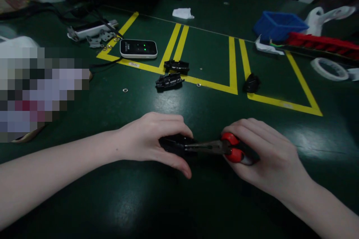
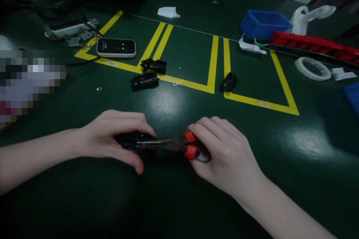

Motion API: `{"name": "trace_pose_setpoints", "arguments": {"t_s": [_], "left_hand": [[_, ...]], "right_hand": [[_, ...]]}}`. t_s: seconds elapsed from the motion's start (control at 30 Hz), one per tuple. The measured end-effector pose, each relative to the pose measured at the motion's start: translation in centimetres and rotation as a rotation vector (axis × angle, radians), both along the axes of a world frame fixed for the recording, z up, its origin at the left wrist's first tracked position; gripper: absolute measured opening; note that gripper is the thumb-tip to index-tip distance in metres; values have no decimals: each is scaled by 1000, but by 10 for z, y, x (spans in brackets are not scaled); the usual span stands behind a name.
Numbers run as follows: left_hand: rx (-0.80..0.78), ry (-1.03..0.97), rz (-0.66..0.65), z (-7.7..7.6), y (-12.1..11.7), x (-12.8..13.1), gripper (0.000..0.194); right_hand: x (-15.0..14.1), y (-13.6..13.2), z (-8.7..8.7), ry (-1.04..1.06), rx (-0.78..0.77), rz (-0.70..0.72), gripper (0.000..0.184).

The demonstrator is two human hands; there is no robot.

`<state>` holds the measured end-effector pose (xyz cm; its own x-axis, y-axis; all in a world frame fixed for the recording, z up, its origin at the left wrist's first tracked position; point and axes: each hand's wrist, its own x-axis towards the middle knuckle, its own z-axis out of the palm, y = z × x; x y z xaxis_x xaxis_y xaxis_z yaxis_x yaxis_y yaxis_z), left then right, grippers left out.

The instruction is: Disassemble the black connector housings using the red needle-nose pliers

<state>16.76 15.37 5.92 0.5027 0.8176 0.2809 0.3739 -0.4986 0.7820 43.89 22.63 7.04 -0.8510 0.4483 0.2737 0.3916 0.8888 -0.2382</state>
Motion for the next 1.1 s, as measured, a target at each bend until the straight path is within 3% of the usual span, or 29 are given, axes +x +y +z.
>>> {"name": "trace_pose_setpoints", "arguments": {"t_s": [0.73,1.1], "left_hand": [[-130,168,-94,2,5,1,47],[-160,126,-71,0,6,2,43]], "right_hand": [[-4,-6,-18,-4,24,-46,23],[0,-2,-17,134,-115,-100,27]]}}
